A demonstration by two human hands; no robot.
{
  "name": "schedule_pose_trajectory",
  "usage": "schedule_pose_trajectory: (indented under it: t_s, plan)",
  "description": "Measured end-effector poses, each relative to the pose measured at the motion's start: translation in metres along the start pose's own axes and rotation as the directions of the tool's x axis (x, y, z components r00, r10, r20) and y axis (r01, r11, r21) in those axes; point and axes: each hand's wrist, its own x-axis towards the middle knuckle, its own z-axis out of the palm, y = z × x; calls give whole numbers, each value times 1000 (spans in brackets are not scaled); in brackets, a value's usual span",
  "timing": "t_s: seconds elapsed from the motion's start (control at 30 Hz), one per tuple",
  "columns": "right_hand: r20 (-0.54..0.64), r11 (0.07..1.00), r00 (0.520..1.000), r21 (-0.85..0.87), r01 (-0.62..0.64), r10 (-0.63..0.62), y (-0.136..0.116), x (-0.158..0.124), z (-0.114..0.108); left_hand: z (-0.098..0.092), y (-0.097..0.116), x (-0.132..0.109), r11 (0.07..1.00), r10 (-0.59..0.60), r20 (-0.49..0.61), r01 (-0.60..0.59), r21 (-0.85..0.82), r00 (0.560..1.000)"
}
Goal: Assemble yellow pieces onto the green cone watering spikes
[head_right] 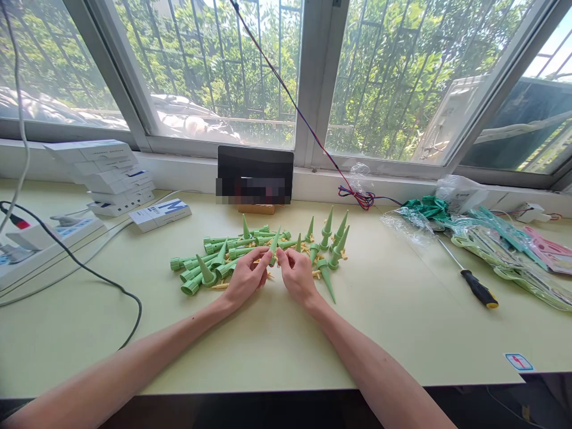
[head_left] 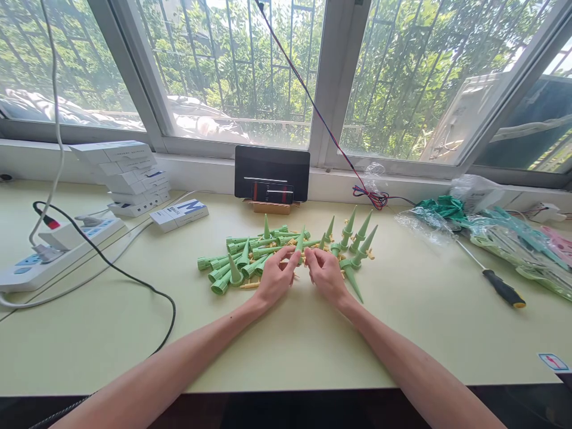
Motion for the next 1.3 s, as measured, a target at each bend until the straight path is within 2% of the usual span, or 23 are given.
schedule_pose_trajectory:
  t_s: [0.77, 1.1, 1.3]
  plan:
    - [-44, 998, 998, -48, -38, 36, 1, 1, -1, 0, -8, -1, 1000, -27, 14, 27, 1, 1000]
    - [-36, 997, 996, 13, -80, 80, 2, 2, -2, 0, -12, 0, 1000, -6, 58, 8, -22, 998]
    - [0, 986, 992, 106, -128, 129, 0, 3, -2, 0, -13, 0, 1000, -12, 68, 14, -22, 998]
